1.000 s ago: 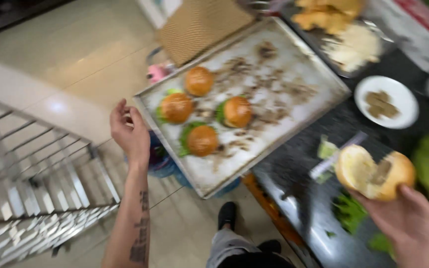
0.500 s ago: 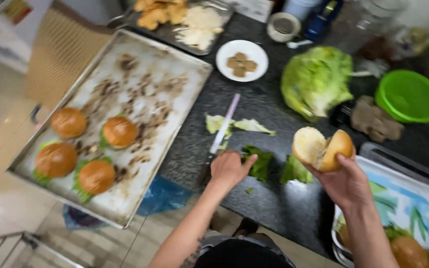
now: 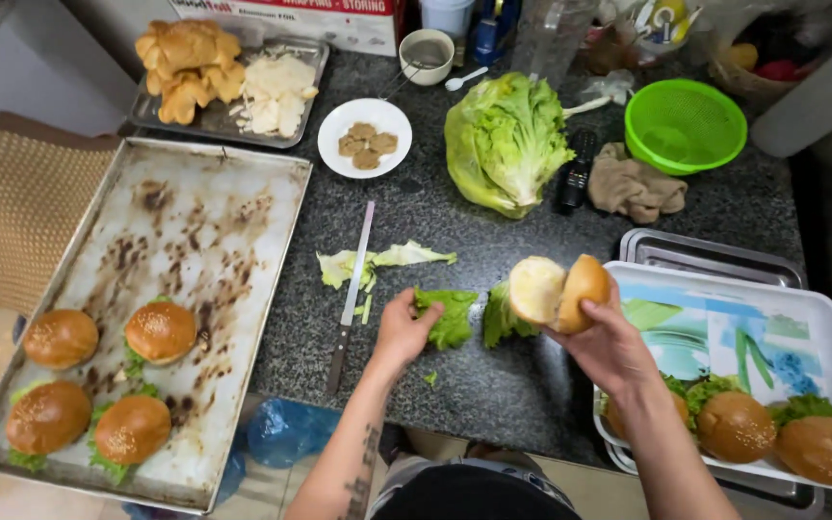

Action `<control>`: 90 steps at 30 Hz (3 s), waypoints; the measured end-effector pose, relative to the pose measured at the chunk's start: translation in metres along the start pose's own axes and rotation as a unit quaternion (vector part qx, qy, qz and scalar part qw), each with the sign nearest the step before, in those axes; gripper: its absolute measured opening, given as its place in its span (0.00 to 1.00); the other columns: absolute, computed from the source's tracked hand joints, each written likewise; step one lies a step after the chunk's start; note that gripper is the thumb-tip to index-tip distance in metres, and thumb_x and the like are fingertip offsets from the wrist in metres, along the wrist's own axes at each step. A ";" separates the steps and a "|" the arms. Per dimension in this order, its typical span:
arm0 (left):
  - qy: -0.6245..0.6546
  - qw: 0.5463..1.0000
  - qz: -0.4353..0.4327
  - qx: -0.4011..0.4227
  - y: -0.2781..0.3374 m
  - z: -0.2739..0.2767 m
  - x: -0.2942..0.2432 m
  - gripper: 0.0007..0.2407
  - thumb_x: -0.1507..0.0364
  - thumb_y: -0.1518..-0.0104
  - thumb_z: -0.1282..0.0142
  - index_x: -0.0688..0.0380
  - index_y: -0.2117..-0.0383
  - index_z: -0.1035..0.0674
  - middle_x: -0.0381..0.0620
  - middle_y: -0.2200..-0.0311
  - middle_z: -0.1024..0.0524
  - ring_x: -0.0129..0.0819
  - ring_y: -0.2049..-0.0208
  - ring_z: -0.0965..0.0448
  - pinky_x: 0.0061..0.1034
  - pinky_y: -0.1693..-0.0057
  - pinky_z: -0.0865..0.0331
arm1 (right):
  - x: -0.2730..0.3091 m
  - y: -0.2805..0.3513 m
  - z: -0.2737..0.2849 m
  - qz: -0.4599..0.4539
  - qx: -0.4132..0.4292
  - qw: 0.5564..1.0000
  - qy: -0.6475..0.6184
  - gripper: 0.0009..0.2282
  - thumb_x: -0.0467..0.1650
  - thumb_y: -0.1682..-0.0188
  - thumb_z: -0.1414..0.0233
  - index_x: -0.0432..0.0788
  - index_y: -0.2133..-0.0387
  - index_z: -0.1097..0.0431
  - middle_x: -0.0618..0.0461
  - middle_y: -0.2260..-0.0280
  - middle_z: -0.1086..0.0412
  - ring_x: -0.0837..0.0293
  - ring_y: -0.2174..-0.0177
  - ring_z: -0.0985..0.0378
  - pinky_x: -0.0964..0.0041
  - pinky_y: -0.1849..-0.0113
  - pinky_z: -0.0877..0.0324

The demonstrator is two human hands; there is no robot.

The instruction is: Preparing hamburgers by adding lettuce to the buns and arranging them on trays.

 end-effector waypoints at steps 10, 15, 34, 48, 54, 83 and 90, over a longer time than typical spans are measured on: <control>0.167 0.981 -0.095 -0.027 0.072 -0.006 -0.138 0.17 0.78 0.44 0.38 0.63 0.47 0.24 0.62 0.64 0.16 0.42 0.63 0.16 0.36 0.58 0.19 | -0.027 0.004 -0.041 -0.049 0.101 0.993 -0.046 0.23 0.30 0.59 0.47 0.65 0.48 0.38 0.50 0.52 0.29 0.46 0.56 0.23 0.32 0.55 0.29; -0.045 0.976 -0.166 -0.134 0.091 -0.025 -0.155 0.15 0.70 0.46 0.37 0.56 0.52 0.19 0.60 0.69 0.16 0.59 0.58 0.16 0.46 0.54 0.24 | -0.043 -0.005 -0.023 -0.048 0.132 0.987 -0.079 0.25 0.30 0.60 0.49 0.62 0.46 0.35 0.45 0.51 0.27 0.41 0.57 0.22 0.27 0.54 0.32; -0.293 0.872 -0.299 -0.254 0.077 -0.042 -0.148 0.19 0.69 0.49 0.34 0.56 0.53 0.28 0.48 0.55 0.36 0.51 0.48 0.38 0.47 0.44 0.43 | -0.025 0.022 -0.052 0.012 0.213 0.972 -0.095 0.30 0.30 0.57 0.46 0.66 0.39 0.42 0.51 0.46 0.29 0.46 0.53 0.22 0.29 0.53 0.31; -0.353 0.857 -0.364 -0.087 0.095 -0.045 -0.173 0.13 0.67 0.39 0.48 0.52 0.50 0.17 0.59 0.33 0.39 0.66 0.29 0.51 0.61 0.32 0.53 | -0.037 0.007 -0.027 0.002 0.219 0.970 -0.108 0.31 0.32 0.58 0.45 0.56 0.36 0.41 0.44 0.44 0.30 0.42 0.51 0.25 0.22 0.50 0.38; -0.318 0.876 -0.359 -0.052 0.097 -0.045 -0.174 0.14 0.73 0.42 0.47 0.54 0.50 0.17 0.63 0.30 0.43 0.73 0.29 0.58 0.63 0.32 0.53 | -0.030 0.010 -0.029 0.003 0.221 0.969 -0.108 0.32 0.30 0.57 0.46 0.52 0.35 0.43 0.43 0.44 0.30 0.43 0.51 0.24 0.22 0.50 0.38; 0.200 0.979 -0.019 0.015 0.046 -0.030 -0.152 0.15 0.70 0.32 0.56 0.59 0.42 0.24 0.56 0.60 0.18 0.37 0.60 0.17 0.29 0.54 0.22 | 0.004 0.038 -0.072 -0.006 0.085 0.994 0.067 0.32 0.29 0.53 0.50 0.56 0.33 0.53 0.37 0.43 0.38 0.42 0.49 0.29 0.43 0.49 0.31; 0.134 0.974 -0.081 0.165 0.044 -0.073 -0.124 0.32 0.63 0.38 0.42 0.64 0.31 0.40 0.64 0.51 0.23 0.46 0.49 0.22 0.39 0.45 0.26 | 0.021 0.047 -0.062 0.050 -0.004 0.999 0.007 0.33 0.26 0.54 0.51 0.55 0.33 0.55 0.40 0.40 0.44 0.41 0.44 0.35 0.38 0.46 0.36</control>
Point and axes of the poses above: each hand's wrist, its own y-axis away from the middle knuckle, its own z-axis out of the back of the hand, x = y × z, the point moved 2 cm from there along -y, towards the middle knuckle
